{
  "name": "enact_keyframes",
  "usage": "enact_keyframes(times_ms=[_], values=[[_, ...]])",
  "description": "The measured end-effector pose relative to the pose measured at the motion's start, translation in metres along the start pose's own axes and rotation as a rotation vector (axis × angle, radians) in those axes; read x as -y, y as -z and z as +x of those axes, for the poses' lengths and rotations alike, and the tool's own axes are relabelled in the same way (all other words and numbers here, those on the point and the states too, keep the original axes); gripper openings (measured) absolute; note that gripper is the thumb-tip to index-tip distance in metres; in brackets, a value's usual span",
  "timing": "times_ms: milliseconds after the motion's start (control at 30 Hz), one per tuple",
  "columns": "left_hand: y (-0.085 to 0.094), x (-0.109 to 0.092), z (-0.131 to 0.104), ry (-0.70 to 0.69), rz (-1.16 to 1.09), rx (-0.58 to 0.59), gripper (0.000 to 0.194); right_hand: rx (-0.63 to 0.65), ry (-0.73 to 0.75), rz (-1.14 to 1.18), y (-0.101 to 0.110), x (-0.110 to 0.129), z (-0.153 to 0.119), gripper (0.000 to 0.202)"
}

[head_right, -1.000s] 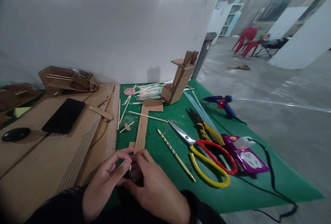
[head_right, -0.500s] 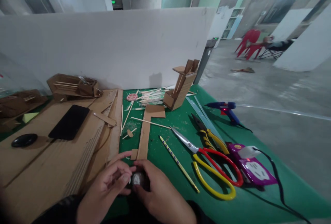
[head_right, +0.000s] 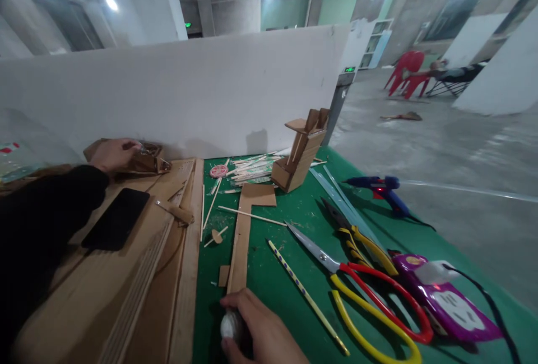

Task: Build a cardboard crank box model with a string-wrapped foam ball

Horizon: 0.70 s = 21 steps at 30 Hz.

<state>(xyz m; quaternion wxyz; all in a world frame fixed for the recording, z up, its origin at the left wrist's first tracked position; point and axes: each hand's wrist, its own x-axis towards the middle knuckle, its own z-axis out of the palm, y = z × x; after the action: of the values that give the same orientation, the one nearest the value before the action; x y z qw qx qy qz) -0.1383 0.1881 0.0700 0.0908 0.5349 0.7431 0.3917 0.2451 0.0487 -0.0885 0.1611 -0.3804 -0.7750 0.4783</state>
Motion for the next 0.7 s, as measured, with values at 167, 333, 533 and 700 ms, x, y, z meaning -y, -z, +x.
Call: enact_keyframes(times_ms=[167,333,533,700], values=[[-0.025,0.012,0.019,0.062,0.115,-0.011,0.017,0.034,0.059,0.027,0.001,-0.014,0.006,0.046],[-0.016,0.007,0.014,0.082,0.087,0.033,0.018,0.053,0.06,0.028,0.003,-0.014,0.005,0.045],[-0.005,-0.027,-0.029,0.054,-0.171,0.211,0.056,0.013,0.074,0.019,0.001,-0.008,0.001,0.044],[-0.023,-0.054,-0.118,0.06,-1.096,0.438,0.073,-0.009,0.039,-0.025,-0.001,-0.007,0.002,0.045]])
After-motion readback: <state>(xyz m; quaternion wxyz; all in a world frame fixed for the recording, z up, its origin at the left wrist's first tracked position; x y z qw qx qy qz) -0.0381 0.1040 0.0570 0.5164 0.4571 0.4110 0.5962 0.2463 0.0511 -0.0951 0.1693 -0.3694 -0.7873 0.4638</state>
